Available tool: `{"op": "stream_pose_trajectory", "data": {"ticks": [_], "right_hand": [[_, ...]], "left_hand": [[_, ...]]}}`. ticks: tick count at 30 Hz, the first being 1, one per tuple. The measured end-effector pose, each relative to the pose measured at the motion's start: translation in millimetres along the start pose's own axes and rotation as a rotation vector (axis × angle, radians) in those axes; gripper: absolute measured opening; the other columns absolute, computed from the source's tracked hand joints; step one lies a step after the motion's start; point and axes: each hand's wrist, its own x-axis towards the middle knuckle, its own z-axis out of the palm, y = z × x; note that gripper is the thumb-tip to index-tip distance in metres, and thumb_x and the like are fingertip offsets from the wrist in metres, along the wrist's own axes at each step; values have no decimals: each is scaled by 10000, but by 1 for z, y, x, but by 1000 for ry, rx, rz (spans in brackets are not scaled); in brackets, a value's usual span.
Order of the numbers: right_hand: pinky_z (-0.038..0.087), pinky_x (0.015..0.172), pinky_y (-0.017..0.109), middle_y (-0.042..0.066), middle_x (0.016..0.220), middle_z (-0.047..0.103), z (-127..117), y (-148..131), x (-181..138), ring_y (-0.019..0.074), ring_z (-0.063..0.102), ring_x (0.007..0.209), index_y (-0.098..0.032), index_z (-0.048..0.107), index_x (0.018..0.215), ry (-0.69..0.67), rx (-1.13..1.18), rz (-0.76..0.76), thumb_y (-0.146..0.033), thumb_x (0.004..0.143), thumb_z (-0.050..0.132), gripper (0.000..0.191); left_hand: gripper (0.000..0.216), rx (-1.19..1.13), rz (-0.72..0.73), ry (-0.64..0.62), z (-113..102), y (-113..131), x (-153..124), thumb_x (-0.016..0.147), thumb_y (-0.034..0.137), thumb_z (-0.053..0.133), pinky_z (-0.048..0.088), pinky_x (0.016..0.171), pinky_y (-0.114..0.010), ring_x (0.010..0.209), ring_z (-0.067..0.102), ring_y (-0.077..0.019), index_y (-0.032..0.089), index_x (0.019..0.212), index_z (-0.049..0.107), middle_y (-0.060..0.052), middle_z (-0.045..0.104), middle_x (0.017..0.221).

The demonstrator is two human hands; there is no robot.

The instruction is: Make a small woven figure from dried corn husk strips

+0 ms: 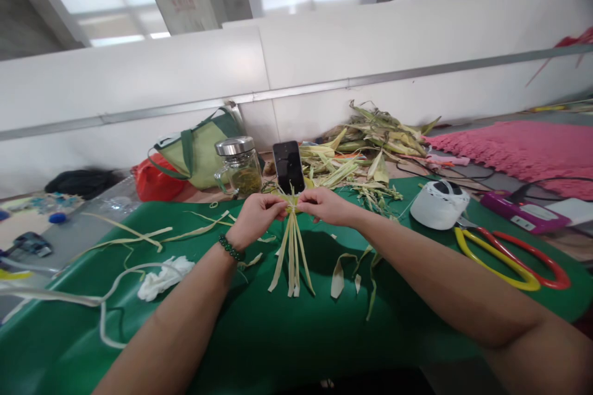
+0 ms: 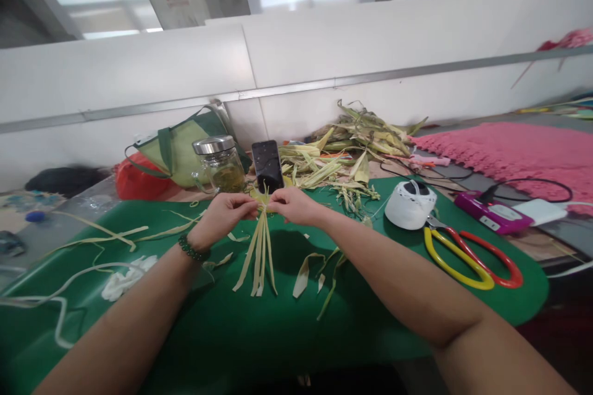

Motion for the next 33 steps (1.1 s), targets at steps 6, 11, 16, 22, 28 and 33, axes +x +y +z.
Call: {"op": "stream_pose_trajectory", "data": {"ticks": [6,11,16,22,28,33], "right_hand": [[426,412,177,-53,543,422,-9,2,-1,75,445,471,-164,504,620,-23,-73,21,-238,749,535,153],[364,360,172,-57,500,418,-15,5,1,72,437,409,-161,512,586,-22,-125,184,-216,720,563,154],[341,367,170,-70,449,374,-15,4,3,55,370,394,-163,463,501,13,7,123,-218,682,569,217],[471,558,228,-29,556,504,-15,-6,-1,90,491,536,-181,452,571,42,601,-3,-391,722,533,271],[272,371,192,-96,358,276,-2,-6,-2,41,243,341,-204,315,467,84,535,-34,-437,771,572,461],[259,349,201,-81,343,321,-2,-2,1,45,279,313,-198,360,434,210,390,-19,-401,782,550,446]], "left_hand": [[255,210,62,-27,-15,1,2,720,280,526,361,519,-245,519,472,-134,185,484,532,14,538,499],[158,-314,-78,-66,-11,5,-1,716,305,551,403,569,-240,630,515,-142,170,637,577,-14,578,661],[257,-687,23,-258,8,4,-3,780,368,576,425,631,-243,654,526,-129,167,633,511,-32,604,699],[255,-660,47,-108,2,-2,3,811,333,546,365,606,-231,607,466,-109,161,626,510,5,535,626],[299,-472,158,-219,8,2,-1,827,359,513,326,614,-260,578,404,-112,173,598,474,29,449,576],[297,-492,97,-212,12,4,-2,787,375,529,289,570,-255,537,355,-100,177,581,446,40,417,556]]}}
